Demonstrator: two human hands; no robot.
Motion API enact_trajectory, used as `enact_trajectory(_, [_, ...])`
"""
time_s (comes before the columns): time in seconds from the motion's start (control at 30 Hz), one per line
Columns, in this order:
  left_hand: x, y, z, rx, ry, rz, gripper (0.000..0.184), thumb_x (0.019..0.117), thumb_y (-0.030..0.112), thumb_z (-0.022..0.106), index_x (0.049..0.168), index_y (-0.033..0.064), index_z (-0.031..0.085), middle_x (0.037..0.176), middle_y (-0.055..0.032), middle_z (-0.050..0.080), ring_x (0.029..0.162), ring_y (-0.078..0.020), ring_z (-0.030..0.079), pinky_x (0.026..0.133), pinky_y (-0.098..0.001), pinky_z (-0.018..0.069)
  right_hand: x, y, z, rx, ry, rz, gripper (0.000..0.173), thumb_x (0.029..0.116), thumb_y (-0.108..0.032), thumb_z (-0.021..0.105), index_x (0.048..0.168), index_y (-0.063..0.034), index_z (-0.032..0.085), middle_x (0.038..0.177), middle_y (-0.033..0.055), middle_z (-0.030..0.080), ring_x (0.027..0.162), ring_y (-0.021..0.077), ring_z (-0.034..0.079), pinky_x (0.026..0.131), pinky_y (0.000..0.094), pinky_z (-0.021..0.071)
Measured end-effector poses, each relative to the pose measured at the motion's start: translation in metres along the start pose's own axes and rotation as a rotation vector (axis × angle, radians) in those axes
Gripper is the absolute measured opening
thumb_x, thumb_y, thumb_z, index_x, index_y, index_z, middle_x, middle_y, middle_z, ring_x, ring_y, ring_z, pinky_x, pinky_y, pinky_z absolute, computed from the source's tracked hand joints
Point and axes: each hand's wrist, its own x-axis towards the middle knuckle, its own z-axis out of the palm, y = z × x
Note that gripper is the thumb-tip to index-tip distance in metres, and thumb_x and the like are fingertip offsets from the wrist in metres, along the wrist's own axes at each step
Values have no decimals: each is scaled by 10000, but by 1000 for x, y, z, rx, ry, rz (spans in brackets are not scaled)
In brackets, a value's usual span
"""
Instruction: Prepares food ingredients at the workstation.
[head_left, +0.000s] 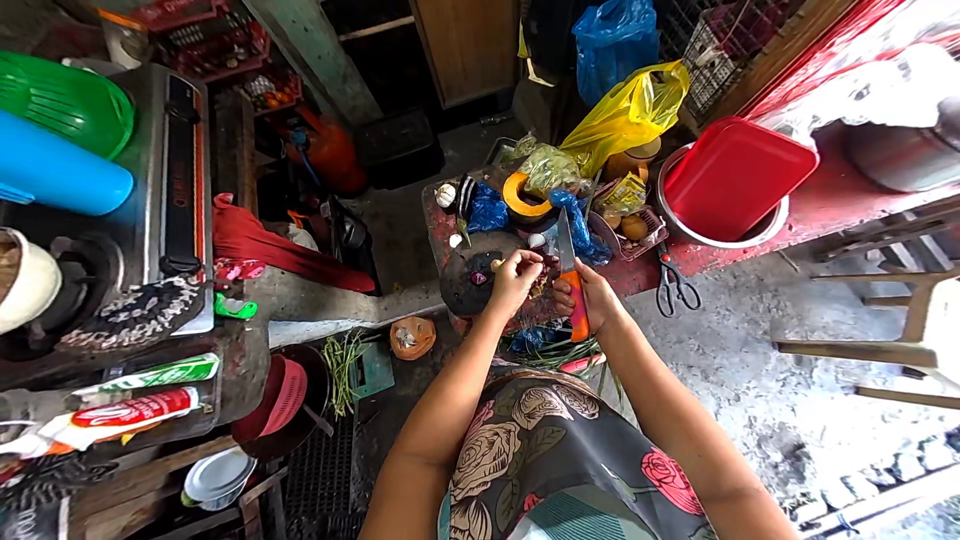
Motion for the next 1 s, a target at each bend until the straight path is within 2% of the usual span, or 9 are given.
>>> enact_trajectory(0.07, [2, 0, 9, 192, 16, 97, 170, 976, 95, 674, 1124, 17, 708, 1059, -145, 688, 884, -208, 657, 810, -393, 557, 0, -1, -2, 65, -75, -3, 663, 1080, -590, 129, 963, -101, 561, 616, -15, 516, 445, 66, 475, 420, 185, 417])
enact_trajectory(0.23, [9, -4, 25, 393, 38, 295, 153, 954, 114, 720, 1069, 18, 753, 1020, -170, 685, 926, -263, 670, 872, -416, 561, -6, -6, -3, 146, -156, -10, 719, 1062, -624, 93, 870, -112, 560, 606, -8, 525, 446, 75, 494, 421, 194, 432])
enact_trajectory(0.47, [25, 4, 26, 390, 60, 138, 235, 1025, 56, 560, 1204, -14, 696, 1193, -209, 698, 1105, -316, 679, 998, -489, 520, -20, -8, -10, -12, -131, -48, 719, 1080, -567, 69, 1299, -107, 575, 645, -26, 531, 462, 55, 479, 444, 184, 429])
enact_trajectory(0.57, [27, 8, 30, 150, 44, 38, 232, 1020, 149, 621, 1166, -14, 699, 1101, -156, 711, 996, -214, 677, 911, -405, 543, -18, -9, -10, -37, -68, -38, 620, 1095, -545, 126, 1235, -116, 550, 668, -11, 535, 459, 62, 473, 433, 186, 424])
enact_trajectory(0.7, [26, 11, 33, 66, 12, -56, 255, 998, 188, 673, 1119, -35, 690, 1018, -158, 696, 921, -206, 656, 882, -412, 536, -19, -7, -4, -93, -20, 5, 622, 1098, -546, 162, 935, -89, 552, 660, 5, 545, 451, 67, 461, 424, 182, 410])
enact_trajectory(0.77, [28, 11, 30, 138, 36, -66, 229, 989, 155, 678, 1086, -52, 686, 999, -175, 693, 908, -230, 657, 875, -425, 536, -21, -7, 0, -115, -6, 1, 590, 1103, -531, 162, 1012, -106, 561, 663, 8, 543, 447, 70, 455, 420, 186, 403])
enact_trajectory(0.87, [29, 13, 23, 373, 85, -60, 235, 968, 173, 703, 1013, -56, 679, 993, -207, 683, 930, -310, 664, 879, -500, 529, -24, -6, 2, -198, 70, -58, 491, 1116, -488, 200, 1324, -165, 505, 718, 9, 571, 464, 73, 468, 425, 202, 417])
enact_trajectory(0.93, [27, 17, 19, 576, 35, -80, 224, 991, 180, 664, 1058, -31, 690, 1100, -223, 666, 1038, -364, 654, 935, -551, 510, -22, -4, 5, -293, 217, -99, 374, 1121, -431, 310, 1290, -149, 489, 712, 15, 558, 468, 85, 467, 428, 217, 417])
enact_trajectory(1.0, [25, 21, 19, 746, -43, -101, 274, 1002, 108, 596, 1253, 70, 699, 1253, -209, 658, 1157, -380, 641, 984, -569, 507, -16, -2, 5, -373, 324, -141, 228, 1117, -327, 401, 1206, -123, 451, 696, 19, 535, 469, 95, 472, 444, 233, 435])
